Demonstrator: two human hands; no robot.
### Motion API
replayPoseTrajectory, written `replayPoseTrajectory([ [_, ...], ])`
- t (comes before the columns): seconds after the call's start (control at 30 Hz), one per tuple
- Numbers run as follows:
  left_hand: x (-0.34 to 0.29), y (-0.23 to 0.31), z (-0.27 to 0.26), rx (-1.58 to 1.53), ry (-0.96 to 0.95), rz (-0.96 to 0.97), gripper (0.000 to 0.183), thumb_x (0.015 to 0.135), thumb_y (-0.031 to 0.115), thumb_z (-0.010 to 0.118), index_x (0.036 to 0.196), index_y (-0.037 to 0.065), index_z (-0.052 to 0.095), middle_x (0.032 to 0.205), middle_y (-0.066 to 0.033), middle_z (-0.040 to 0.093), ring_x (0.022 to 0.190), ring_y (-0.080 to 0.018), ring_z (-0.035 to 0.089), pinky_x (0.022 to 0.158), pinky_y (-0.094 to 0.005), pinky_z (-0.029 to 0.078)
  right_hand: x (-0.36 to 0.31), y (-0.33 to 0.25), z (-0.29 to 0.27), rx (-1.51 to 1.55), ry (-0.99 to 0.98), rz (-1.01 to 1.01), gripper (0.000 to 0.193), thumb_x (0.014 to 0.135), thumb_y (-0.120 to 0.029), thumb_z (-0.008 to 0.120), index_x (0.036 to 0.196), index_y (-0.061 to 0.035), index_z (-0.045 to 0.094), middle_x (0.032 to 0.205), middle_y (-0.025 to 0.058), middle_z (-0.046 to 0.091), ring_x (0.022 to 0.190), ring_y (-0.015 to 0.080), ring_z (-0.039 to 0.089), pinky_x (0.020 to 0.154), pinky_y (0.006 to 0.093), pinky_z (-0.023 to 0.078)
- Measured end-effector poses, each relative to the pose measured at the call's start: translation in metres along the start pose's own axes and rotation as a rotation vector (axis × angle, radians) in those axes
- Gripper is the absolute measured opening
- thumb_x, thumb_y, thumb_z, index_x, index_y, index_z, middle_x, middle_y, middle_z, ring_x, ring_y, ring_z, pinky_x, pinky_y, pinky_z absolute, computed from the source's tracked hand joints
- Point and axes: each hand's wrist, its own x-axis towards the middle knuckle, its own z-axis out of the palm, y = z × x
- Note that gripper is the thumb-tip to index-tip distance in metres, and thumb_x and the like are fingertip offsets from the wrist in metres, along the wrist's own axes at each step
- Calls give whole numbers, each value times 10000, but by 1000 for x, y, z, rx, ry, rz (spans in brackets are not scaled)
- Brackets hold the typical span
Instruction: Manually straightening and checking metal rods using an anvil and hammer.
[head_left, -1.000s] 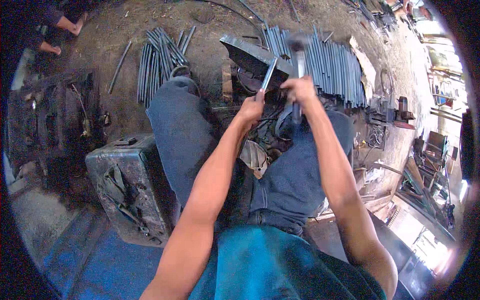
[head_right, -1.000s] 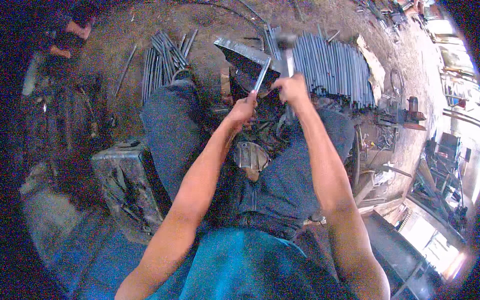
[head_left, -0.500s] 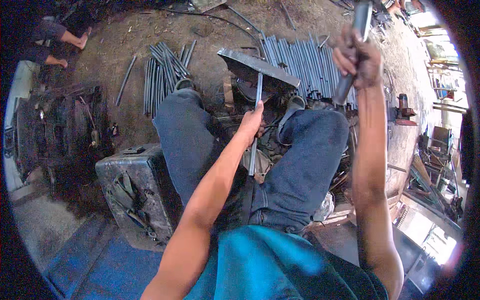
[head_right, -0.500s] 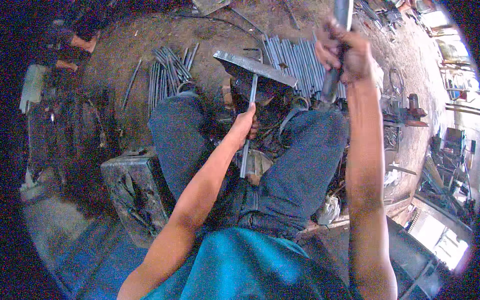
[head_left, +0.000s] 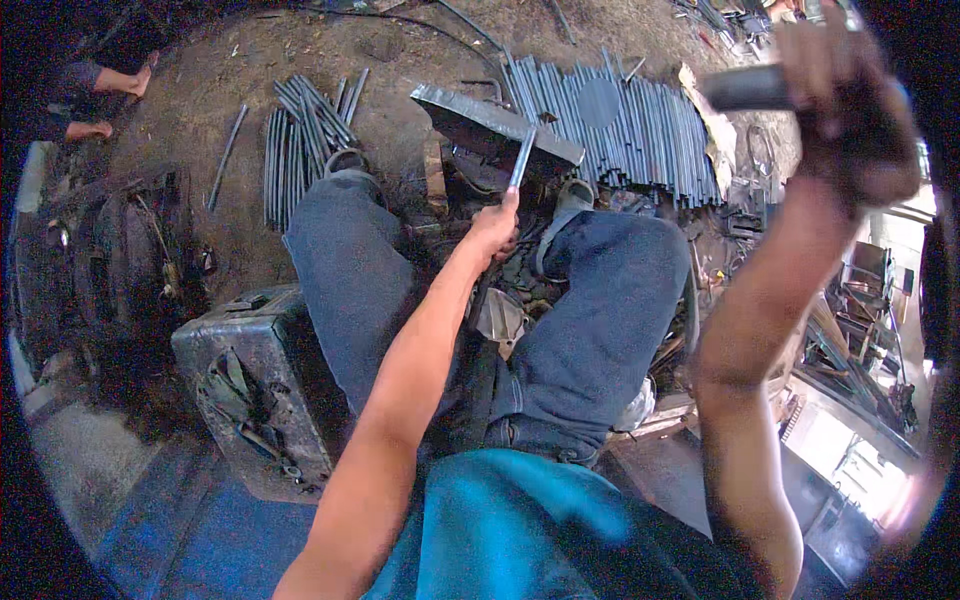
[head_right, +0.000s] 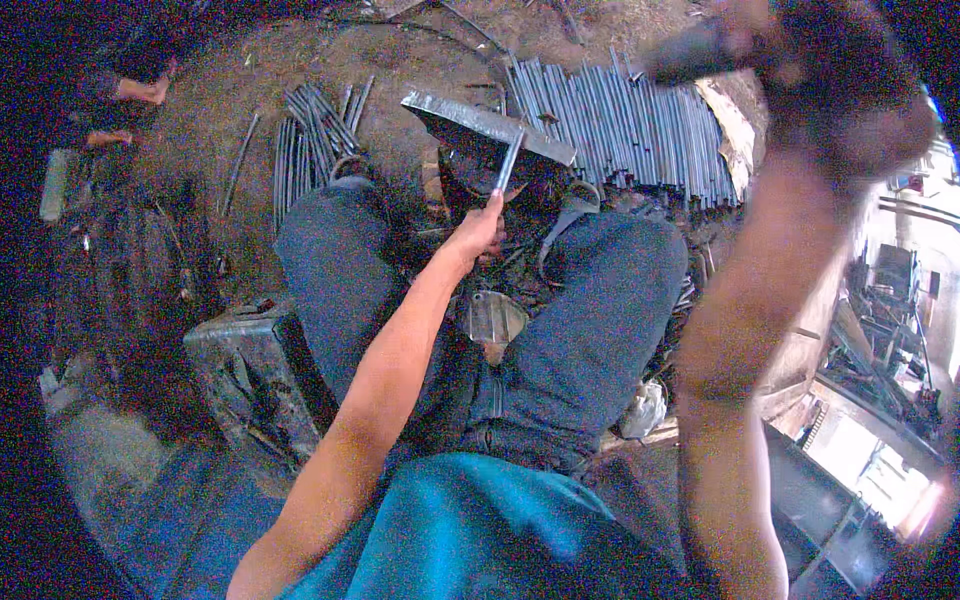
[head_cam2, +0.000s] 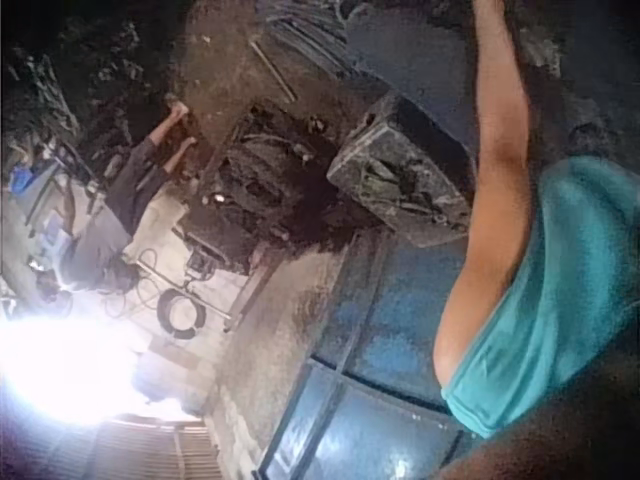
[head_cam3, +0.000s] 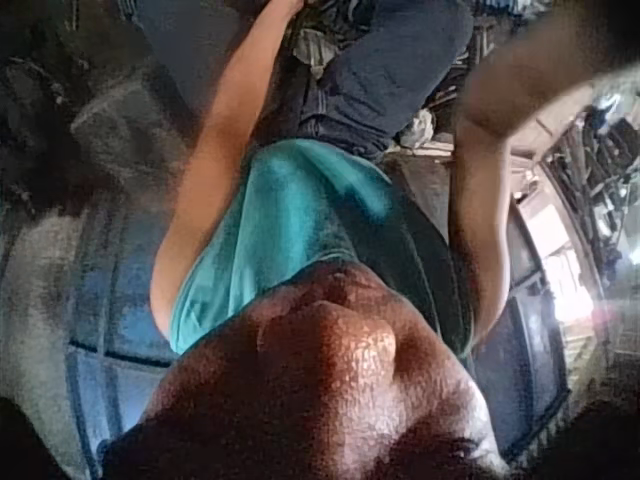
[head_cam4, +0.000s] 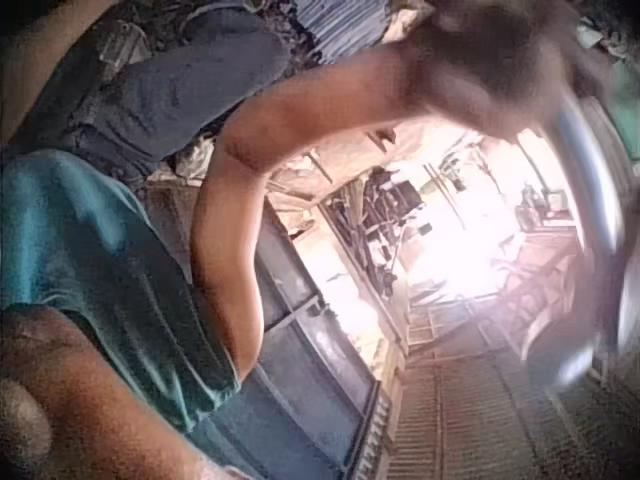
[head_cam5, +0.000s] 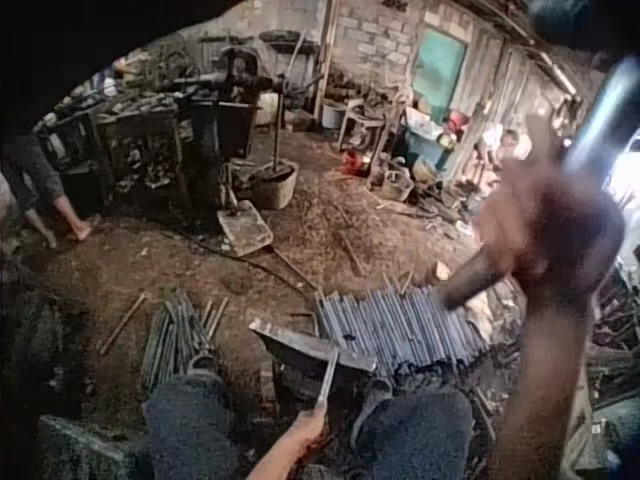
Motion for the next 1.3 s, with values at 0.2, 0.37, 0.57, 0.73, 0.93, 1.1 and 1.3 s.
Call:
replayPoseTrajectory([
  [0.2, 24, -18, -22, 83, -52, 18, 601, 855, 666, 400, 643, 106, 447, 532, 7, 400, 389, -110, 356, 353, -284, 259, -171, 238, 14, 258, 475, 1201, 213, 704, -61, 674, 730, -99, 466, 528, -4, 426, 359, 98, 373, 335, 251, 283],
  [0.37, 8, -4, -20, -59, -174, -103, 649, 851, 689, 369, 684, 84, 536, 585, -21, 459, 478, -126, 422, 458, -289, 331, -175, 223, 22, 221, 376, 1079, 226, 738, -72, 640, 670, -102, 427, 460, -1, 361, 309, 114, 325, 336, 287, 279],
  [0.57, 19, -9, -24, 142, 58, 36, 726, 836, 715, 357, 749, 35, 594, 666, -56, 541, 593, -133, 463, 557, -302, 387, -186, 241, 16, 385, 589, 1161, 222, 738, -62, 618, 700, -120, 407, 492, -4, 355, 334, 113, 354, 352, 276, 292],
  [0.73, 21, -4, -13, 290, 152, 61, 935, 831, 734, 320, 985, -151, 580, 926, -191, 600, 902, -216, 511, 853, -371, 398, -198, 250, -4, 327, 691, 1074, 177, 718, -69, 631, 725, -75, 454, 515, 24, 430, 372, 132, 430, 379, 293, 357],
  [0.93, 36, -16, -22, 255, 110, 16, 906, 838, 724, 327, 902, -137, 602, 817, -157, 602, 793, -198, 539, 756, -362, 437, -196, 267, 5, 125, 761, 1085, 199, 740, -68, 632, 766, -103, 438, 576, 16, 450, 428, 125, 445, 411, 282, 372],
  [1.1, 24, -9, -11, 283, 183, 71, 749, 887, 632, 373, 709, -68, 570, 650, -79, 563, 628, -162, 499, 602, -329, 417, -195, 278, -4, 174, 877, 1106, 192, 760, -81, 634, 769, -103, 444, 580, -7, 430, 433, 101, 416, 422, 263, 348],
  [1.3, 43, -26, -23, 447, 227, 205, 663, 912, 565, 400, 686, -46, 525, 591, -84, 509, 602, -166, 464, 592, -351, 412, -197, 285, -3, 301, 917, 1076, 214, 764, -77, 648, 761, -95, 435, 583, -22, 415, 443, 87, 403, 434, 253, 337],
])
